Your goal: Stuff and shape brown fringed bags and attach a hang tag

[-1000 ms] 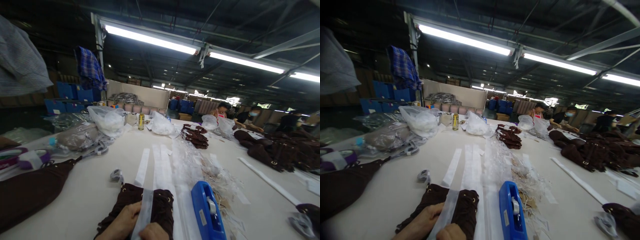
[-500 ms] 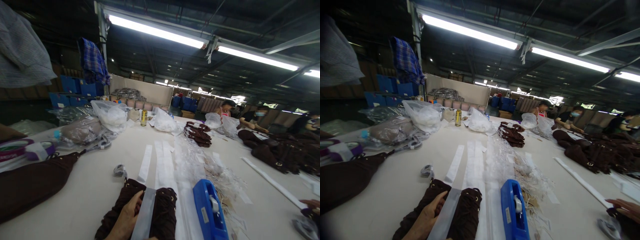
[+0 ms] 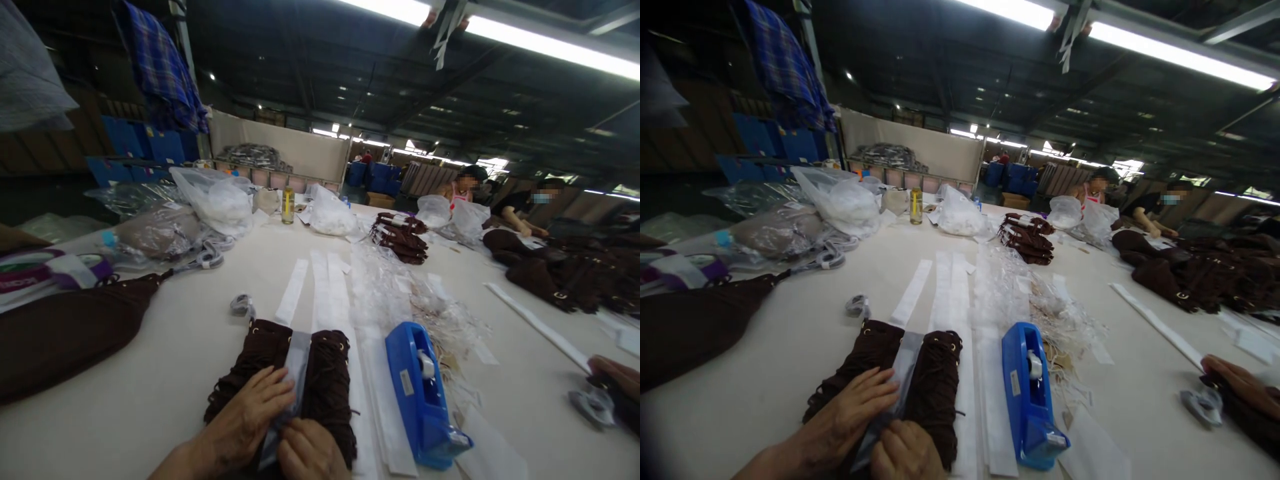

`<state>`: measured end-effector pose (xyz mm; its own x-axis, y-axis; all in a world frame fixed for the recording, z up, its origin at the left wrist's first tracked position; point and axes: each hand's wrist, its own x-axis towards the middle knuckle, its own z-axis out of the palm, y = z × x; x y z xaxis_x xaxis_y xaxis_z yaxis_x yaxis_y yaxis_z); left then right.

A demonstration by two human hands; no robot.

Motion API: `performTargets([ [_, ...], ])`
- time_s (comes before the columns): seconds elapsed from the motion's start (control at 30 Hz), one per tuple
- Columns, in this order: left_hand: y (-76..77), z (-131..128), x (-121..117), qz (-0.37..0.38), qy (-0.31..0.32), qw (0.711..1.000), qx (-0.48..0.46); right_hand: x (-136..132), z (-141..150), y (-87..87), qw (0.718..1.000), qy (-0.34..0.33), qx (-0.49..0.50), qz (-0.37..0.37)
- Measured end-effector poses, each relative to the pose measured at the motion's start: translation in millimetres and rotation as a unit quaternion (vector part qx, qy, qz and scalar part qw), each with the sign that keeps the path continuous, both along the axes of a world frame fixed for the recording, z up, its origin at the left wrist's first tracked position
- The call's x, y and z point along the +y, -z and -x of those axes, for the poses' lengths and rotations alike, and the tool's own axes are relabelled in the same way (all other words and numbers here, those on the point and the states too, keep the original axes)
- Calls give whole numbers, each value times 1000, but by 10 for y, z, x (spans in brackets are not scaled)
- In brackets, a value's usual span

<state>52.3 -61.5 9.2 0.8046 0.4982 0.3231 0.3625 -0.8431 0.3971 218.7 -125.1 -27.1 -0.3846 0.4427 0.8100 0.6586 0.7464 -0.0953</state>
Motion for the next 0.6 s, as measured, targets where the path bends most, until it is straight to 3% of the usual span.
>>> performTargets([
  [0.13, -52, 89, 17, -15, 4, 1000, 22, 201, -149, -218, 993, -28, -3, 111],
  [0.33, -153, 77, 167, 34, 28, 995, 85, 349, -157, -240, 983, 1, 79, 165],
  [0.5, -88, 37, 155, -18, 40, 990, 137, 134, -207, -340, 973, -17, 91, 213],
  [0.6, -45, 3, 120, -87, 50, 981, 164, -134, -263, -277, 977, 11, 79, 200],
])
